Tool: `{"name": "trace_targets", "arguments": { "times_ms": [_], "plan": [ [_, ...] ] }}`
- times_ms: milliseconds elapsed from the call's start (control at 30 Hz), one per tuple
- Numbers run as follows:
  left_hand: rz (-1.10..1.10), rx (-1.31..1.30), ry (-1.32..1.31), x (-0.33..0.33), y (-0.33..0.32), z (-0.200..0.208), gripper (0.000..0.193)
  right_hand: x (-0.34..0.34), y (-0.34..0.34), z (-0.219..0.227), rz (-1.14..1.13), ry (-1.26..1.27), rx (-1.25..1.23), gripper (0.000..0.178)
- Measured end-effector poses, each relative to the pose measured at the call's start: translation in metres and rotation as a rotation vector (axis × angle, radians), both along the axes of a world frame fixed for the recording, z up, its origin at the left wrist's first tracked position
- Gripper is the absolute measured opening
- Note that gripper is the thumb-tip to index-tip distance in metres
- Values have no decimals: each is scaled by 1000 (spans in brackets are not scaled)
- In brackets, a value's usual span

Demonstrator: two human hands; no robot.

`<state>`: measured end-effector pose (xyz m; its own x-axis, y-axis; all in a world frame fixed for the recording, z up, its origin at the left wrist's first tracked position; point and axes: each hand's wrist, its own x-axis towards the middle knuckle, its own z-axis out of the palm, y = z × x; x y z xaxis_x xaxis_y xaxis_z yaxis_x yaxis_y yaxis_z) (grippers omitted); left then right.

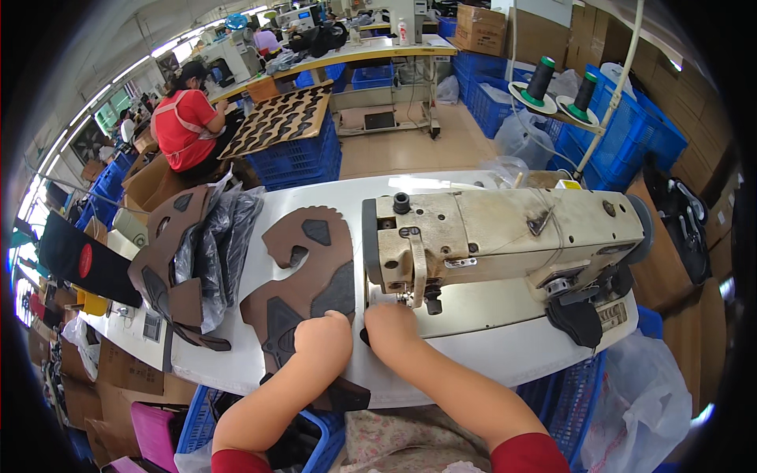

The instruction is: The person aligns pieces of fabric and sews them together using a sewing machine, then trims the excess thread using thread snips.

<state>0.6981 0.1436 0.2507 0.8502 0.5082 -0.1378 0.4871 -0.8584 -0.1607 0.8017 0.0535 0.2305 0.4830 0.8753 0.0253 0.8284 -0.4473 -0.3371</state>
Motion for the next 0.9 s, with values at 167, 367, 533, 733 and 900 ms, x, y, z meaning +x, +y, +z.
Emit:
{"name": "trace_targets", "arguments": {
  "times_ms": [167, 367, 533, 733, 900],
  "plan": [
    [-27, -167, 27, -11, 8, 18, 31, -4, -110, 24, 184, 245, -39, 15],
    [-288, -289, 22, -6, -1, 44, 49, 77, -295, 50, -287, 377, 334, 32],
    [-144, -613, 152, 6, 2, 46, 42, 194, -403, 8, -646, -380, 271, 35],
    [99, -1013, 89, 19, 2, 42, 31, 217, -434, -59, -679, -224, 305, 39],
    [280, -1140, 3, 25, 3, 39, 32, 237, -446, -33, -738, 121, 274, 32]
  ]
}}
